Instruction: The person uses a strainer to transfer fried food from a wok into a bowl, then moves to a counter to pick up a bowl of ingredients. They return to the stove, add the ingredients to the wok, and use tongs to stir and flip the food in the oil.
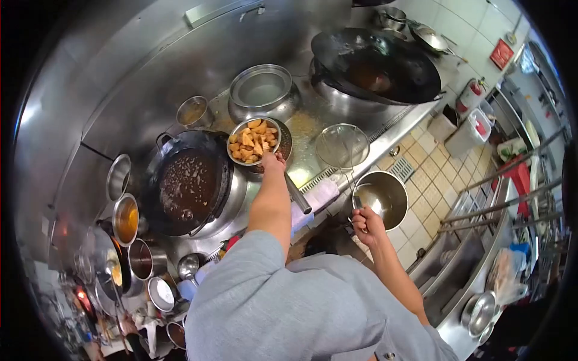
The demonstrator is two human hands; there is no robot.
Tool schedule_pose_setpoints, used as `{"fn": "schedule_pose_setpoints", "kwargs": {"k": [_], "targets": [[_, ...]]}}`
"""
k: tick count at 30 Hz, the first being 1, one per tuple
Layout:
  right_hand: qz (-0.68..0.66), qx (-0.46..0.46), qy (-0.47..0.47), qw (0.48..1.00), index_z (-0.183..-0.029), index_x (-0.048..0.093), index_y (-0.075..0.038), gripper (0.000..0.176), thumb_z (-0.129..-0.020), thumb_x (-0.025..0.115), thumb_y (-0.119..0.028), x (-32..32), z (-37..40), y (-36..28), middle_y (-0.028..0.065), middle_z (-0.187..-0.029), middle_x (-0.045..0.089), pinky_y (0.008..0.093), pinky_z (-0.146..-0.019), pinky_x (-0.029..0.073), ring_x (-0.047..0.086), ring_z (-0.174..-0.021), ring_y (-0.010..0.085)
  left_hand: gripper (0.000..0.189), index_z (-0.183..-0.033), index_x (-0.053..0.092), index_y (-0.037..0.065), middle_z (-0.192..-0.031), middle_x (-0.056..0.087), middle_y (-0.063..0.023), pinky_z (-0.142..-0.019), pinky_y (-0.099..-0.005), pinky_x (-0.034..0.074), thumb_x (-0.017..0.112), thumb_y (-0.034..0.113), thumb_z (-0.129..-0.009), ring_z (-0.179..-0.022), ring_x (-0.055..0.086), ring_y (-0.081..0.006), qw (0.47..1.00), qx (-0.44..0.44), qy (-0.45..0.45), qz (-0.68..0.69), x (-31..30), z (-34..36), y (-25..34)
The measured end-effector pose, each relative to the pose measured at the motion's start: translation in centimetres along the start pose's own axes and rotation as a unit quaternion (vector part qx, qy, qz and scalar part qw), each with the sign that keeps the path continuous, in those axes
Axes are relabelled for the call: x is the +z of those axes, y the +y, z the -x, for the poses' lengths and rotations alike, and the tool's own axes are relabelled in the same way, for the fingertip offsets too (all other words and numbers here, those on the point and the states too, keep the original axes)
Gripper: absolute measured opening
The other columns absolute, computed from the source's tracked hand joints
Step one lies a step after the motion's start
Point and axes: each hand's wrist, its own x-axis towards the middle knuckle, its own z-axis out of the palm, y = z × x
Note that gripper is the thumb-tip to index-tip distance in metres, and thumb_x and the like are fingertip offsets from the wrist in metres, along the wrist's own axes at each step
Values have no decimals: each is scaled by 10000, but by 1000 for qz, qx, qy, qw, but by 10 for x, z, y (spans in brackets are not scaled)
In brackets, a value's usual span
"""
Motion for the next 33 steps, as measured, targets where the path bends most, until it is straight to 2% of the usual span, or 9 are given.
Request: {"fn": "schedule_pose_setpoints", "kwargs": {"k": [2,7,10,11,14,16,25,28,33], "targets": [[14,5,11,1000,-955,330,-145,203,-847,370,22,2,1,0,66,-744,446,153,-341,251,342,-478,55,280,-646,438,107,-525,447,9,-413,-226,325,388,274,-865,-433,450,-100,1000,19,7,-17,-3,2,-2],[22,-4,20,1000,-960,364,-134,164,-861,384,-3,3,-5,-2,62,-752,448,156,-344,257,340,-476,52,323,-604,415,98,-522,430,0,-420,-236,328,362,275,-869,-438,428,-113,998,38,-30,-40,-16,1,1],[87,-21,-2,996,-999,389,-128,162,-874,398,-27,7,-4,-4,58,-757,449,156,-350,253,328,-473,50,296,-655,431,99,-540,436,1,-430,-255,324,373,289,-874,-458,430,-116,995,36,-55,-69,-33,8,11],[96,-30,2,995,-1065,398,-128,203,-881,408,-44,7,-2,-6,54,-753,453,154,-357,246,320,-474,48,296,-655,431,99,-540,436,1,-430,-255,324,373,289,-874,-458,430,-116,996,34,-53,-69,-37,19,16],[144,-42,-29,988,-1106,404,-125,237,-882,416,-48,13,4,-14,51,-740,461,151,-357,240,321,-469,47,228,-748,445,116,-554,437,11,-442,-267,334,405,307,-865,-479,436,-115,975,104,-68,-185,-51,37,29],[160,-57,-17,985,-1126,436,-118,254,-881,427,-50,21,7,-14,48,-729,471,148,-355,228,310,-456,44,229,-741,439,111,-553,436,12,-434,-269,339,405,300,-865,-471,434,-114,967,120,-82,-210,-57,39,34],[159,-52,-35,985,-1113,454,-123,233,-886,443,-68,38,-5,-6,33,-742,463,143,-358,217,301,-470,32,234,-741,479,62,-547,484,-11,-391,-231,359,423,261,-850,-454,461,-105,934,166,-112,-296,-39,79,34],[134,-42,-25,990,-1113,452,-128,231,-888,445,-73,38,-4,0,30,-744,461,137,-362,224,308,-478,31,211,-741,459,83,-538,459,0,-403,-242,354,424,263,-847,-448,446,-109,928,143,-138,-316,-33,79,28],[71,-4,-43,997,-1112,437,-153,234,-889,459,-87,31,0,7,41,-748,467,136,-361,249,334,-484,35,219,-722,458,89,-528,461,0,-400,-239,354,429,268,-844,-442,449,-110,907,162,-139,-364,-19,84,12]]}}
